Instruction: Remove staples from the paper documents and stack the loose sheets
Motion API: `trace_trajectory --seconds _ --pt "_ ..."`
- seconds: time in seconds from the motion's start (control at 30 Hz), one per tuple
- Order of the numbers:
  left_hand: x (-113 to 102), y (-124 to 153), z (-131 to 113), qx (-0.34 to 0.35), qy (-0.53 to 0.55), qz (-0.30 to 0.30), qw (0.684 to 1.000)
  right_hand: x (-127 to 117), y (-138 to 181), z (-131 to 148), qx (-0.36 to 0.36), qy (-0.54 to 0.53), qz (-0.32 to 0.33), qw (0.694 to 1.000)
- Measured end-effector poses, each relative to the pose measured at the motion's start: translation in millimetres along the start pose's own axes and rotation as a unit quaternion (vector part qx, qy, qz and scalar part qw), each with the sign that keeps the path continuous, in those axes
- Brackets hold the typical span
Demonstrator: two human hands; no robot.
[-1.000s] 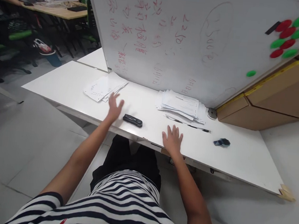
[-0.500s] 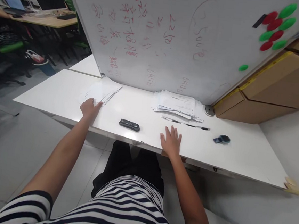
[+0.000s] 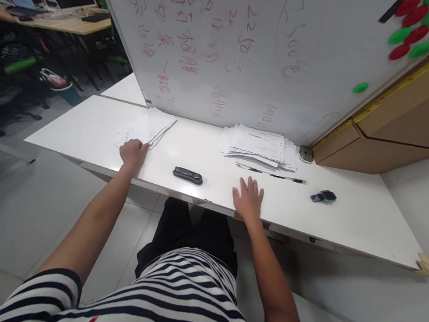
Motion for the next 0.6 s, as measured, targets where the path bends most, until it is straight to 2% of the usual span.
trace_trajectory --seconds 0.13,0.3,0.37,0.47,0.6 --pt "3 10 -23 0.028 -0.003 0.036 0.999 0 0 -1 -0.001 -0.003 -0.005 1.0" --pt "19 23 -67 0.076 0.013 0.122 0.989 -3 1 1 -0.007 -0.002 -0.011 1.0" --pt "17 25 -76 0.082 0.014 0.136 0.987 -4 2 2 -0.007 -0.002 -0.008 1.0" --pt "-5 17 -68 0.067 -0.007 0.089 0.994 -3 1 1 -0.003 -0.002 -0.005 1.0" --pt "-37 -2 -32 0.014 -0.021 0.008 1.0 -2 0 0 0.0 -0.008 -0.01 1.0"
Point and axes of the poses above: each hand's wrist, its own y-axis away from the middle knuckle, its own x-axis out of the palm, z = x × y, the point moved 9 cm from there along -y, towards the middle knuckle, and after that the axes turned 4 degrees about z, right-handed, at the moved point
